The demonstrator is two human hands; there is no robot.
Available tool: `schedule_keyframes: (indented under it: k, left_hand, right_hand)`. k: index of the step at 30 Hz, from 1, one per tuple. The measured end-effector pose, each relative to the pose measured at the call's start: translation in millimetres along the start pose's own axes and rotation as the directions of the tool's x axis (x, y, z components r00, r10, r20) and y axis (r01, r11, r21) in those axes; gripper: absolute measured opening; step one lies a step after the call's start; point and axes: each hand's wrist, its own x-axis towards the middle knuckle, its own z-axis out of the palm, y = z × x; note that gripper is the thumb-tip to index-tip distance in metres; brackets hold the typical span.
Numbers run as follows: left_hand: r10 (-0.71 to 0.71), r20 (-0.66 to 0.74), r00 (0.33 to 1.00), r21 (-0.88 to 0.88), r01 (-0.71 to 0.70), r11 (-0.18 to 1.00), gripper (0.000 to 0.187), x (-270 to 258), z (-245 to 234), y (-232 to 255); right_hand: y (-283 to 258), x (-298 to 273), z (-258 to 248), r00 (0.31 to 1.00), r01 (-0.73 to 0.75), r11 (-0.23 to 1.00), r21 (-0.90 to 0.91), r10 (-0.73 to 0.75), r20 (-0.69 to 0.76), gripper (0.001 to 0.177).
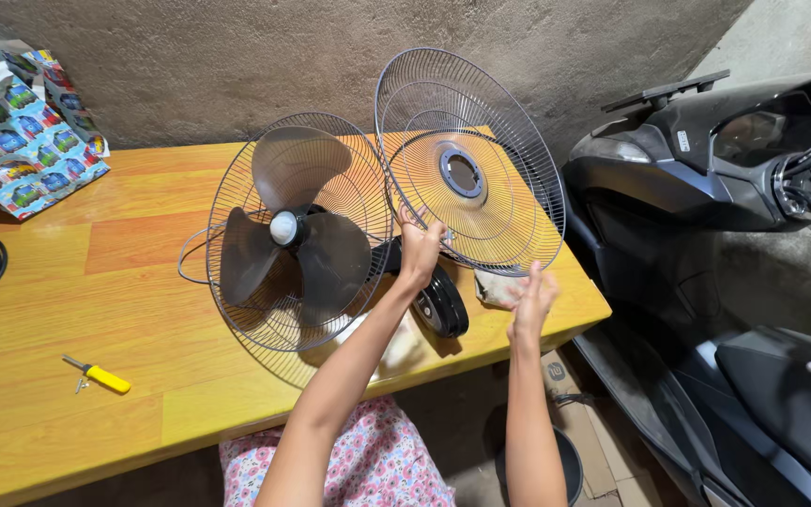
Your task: The person disassembles a black electric fan on a yellow table. They remove the front grille, unscrew the central hub cap, detach the fan blades, and remove the rear grille, leaving the motor housing exposed.
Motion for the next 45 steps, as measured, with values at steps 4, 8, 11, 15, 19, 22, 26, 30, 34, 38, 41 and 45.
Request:
schedule_keyframes:
  k: [4,8,11,15,19,22,26,30,34,38,41,45]
  left_hand:
    - [0.125,0.052,0.991,-0.054,-0.122,0.991,0.075,3.1,11.4,-16.2]
    - [0.064,0.089,0.994,0.063,-0.070,0.996,0.077,7.3,11.6,-21.5]
    - [-0.123,0.106,0.987,0.112,0.111,0.988,0.077,21.9,10.6,-26.3]
    - [0.077,0.084,0.993,0.256,-0.096,0.962,0.083,30.3,2.2,-53.0]
    - [-0.091,-0.048,0.995,0.473,0.103,0.875,0.105,34.4,-3.4,-94.6]
    - [-0.043,-0.045,0.998,0.502,0.060,0.863,0.100,48.4,-7.8,-119.9]
    - [-0.029,-0.019,0.999,0.460,0.034,0.887,0.091,65.8,-5.0,-147.7]
    - [-0.108,0.015,0.994,0.500,0.086,0.862,0.088,77.8,-2.3,-165.7]
    - [-0.148,-0.028,0.989,0.510,0.142,0.849,0.087,89.7,-0.8,-180.4]
    - [-0.200,-0.052,0.978,0.494,0.199,0.846,0.089,106.6,1.7,-199.9]
    - [-0.112,-0.030,0.993,0.526,0.111,0.843,0.082,119.3,5.0,-220.3]
    - [-0.304,-0.074,0.950,0.421,0.306,0.854,0.084,130.2,15.2,-247.1]
  right_hand:
    - [35.3,26.0,2.7,0.909,-0.377,0.884,0.275,0.297,0.292,0.066]
    - [62.3,62.3,13.1,0.867,-0.322,0.790,0.522,0.024,0.498,0.055]
    - [67.4,87.7,17.0,0.918,-0.206,0.831,0.516,-0.019,0.396,0.057]
    - [68.3,108.0,35.3,0.964,-0.144,0.905,0.402,0.036,0.263,0.073]
    - [79.6,130.0,57.9,0.965,-0.205,0.941,0.271,0.147,0.219,0.096]
    - [97.9,147.7,67.7,0.969,-0.205,0.952,0.228,0.165,0.183,0.102]
    - [120.8,174.0,84.9,0.968,-0.231,0.934,0.271,0.193,0.161,0.104]
    - [138.8,188.4,96.2,0.953,-0.295,0.929,0.223,0.269,0.138,0.102]
    - [153.1,193.5,100.1,0.958,-0.277,0.936,0.215,0.251,0.139,0.102]
    - [160.1,205.0,103.3,0.958,-0.272,0.939,0.209,0.244,0.150,0.103]
    - [162.2,216.5,102.7,0.962,-0.248,0.956,0.159,0.223,0.160,0.101]
    - [163.7,214.9,101.3,0.979,-0.144,0.984,-0.106,0.157,0.129,0.113]
